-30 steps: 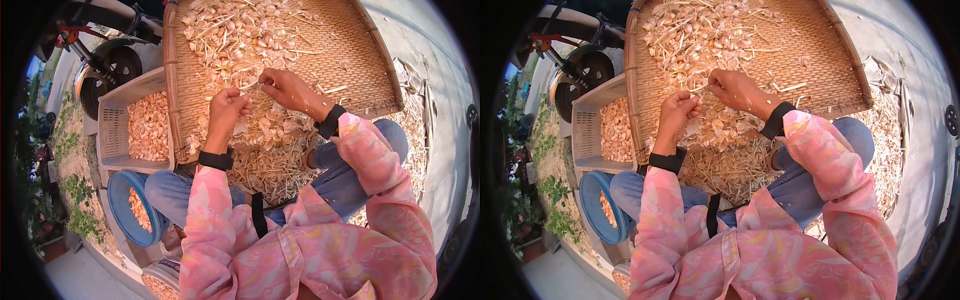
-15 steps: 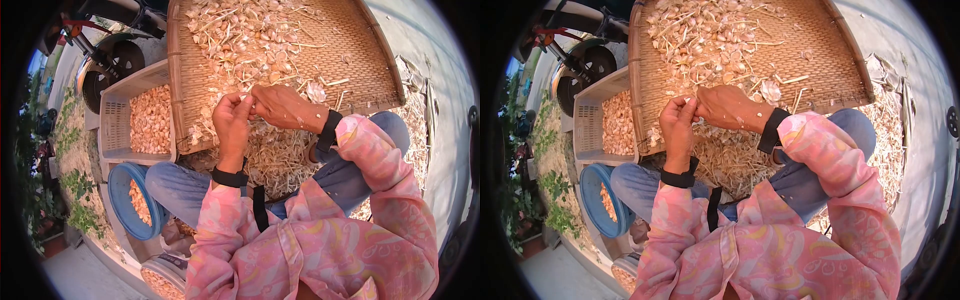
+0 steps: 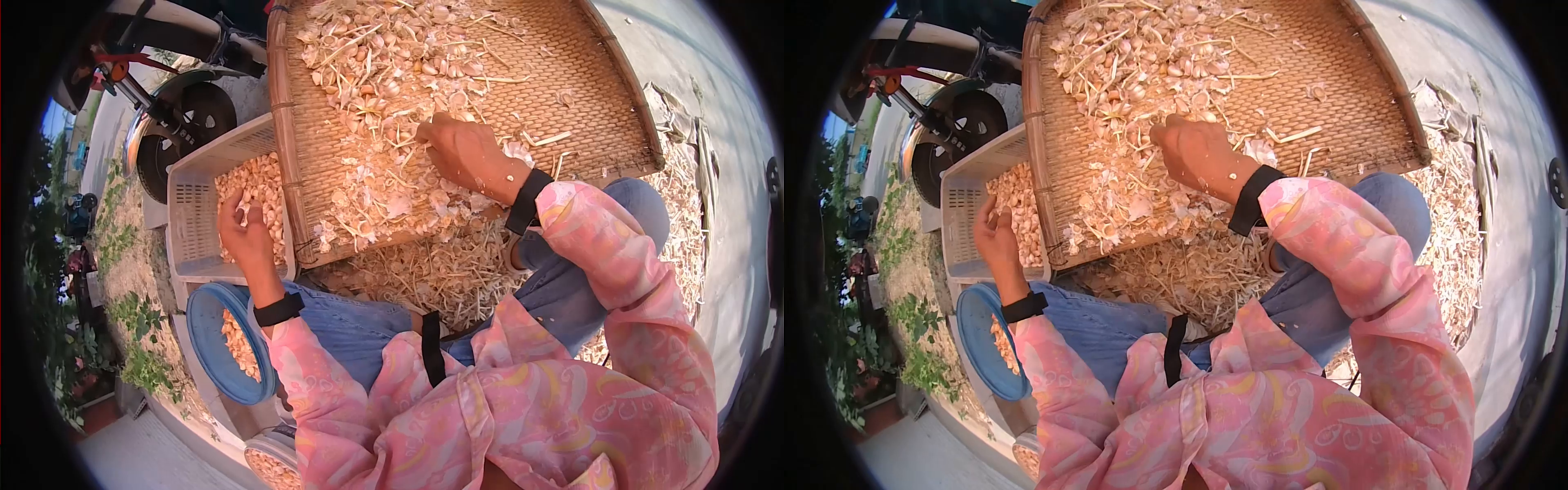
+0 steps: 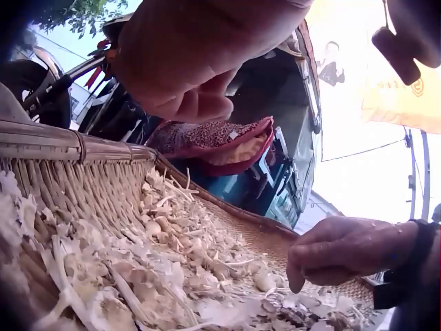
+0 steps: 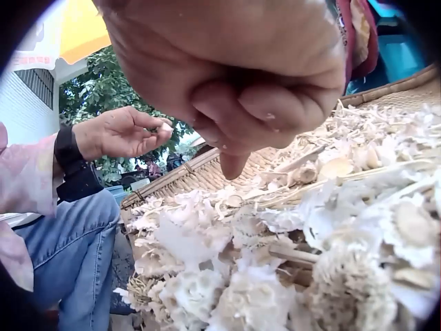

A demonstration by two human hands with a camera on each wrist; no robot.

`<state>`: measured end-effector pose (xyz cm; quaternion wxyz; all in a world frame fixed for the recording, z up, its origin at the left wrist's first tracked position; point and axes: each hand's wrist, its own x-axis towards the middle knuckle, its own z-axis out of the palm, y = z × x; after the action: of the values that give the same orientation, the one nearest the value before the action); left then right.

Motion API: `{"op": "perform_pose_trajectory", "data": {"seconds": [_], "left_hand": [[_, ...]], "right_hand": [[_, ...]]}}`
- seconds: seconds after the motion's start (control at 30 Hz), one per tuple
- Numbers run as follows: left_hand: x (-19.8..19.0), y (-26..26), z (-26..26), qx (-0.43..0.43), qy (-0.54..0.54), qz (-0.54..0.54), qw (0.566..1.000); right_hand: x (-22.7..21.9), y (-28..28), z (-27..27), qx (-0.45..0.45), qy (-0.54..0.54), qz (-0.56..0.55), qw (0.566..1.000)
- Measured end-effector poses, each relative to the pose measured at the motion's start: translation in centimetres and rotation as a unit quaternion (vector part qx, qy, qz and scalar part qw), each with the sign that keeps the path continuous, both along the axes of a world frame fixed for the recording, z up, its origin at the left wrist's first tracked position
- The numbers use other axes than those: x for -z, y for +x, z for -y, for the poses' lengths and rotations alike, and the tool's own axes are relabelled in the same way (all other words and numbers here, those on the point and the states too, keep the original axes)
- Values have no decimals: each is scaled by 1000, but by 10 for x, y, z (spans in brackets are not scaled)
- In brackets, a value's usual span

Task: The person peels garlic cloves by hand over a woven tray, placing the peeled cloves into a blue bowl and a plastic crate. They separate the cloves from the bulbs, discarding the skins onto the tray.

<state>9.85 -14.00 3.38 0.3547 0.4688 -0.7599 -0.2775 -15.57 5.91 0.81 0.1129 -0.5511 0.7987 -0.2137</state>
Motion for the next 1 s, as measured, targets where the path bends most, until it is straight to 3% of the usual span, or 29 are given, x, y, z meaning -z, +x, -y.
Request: {"op": "perform_pose_trajectory", "data": {"seconds": [0.03,0.17,0.27,0.5,0.6,0.7,0.77,0.83,0.93,1.0], "left_hand": [[-3,-14,-4,53,-51,4,997],[10,-117,-63,295,-60,36,953],[50,-155,-62,389,-155,140,897],[51,-148,-55,356,-106,217,903],[49,-144,-47,351,50,169,920],[44,-134,-36,257,144,127,947],[36,-119,-38,227,-60,172,957],[28,-116,-44,182,-222,216,933],[26,-128,-53,322,-204,176,908],[41,-137,-56,342,-149,220,901]], "right_hand": [[5,-4,4,18,-20,-14,1000],[14,-14,10,29,-27,-21,999],[10,-13,7,37,-36,-8,999],[11,-12,-2,-2,-61,23,998],[8,-10,0,-4,-63,33,997],[7,-12,1,-5,-63,35,997],[8,-11,0,-11,-57,37,998],[9,-9,0,-19,-48,39,998],[11,-7,1,-25,-46,44,998],[13,-6,2,-26,-41,40,998]]}}
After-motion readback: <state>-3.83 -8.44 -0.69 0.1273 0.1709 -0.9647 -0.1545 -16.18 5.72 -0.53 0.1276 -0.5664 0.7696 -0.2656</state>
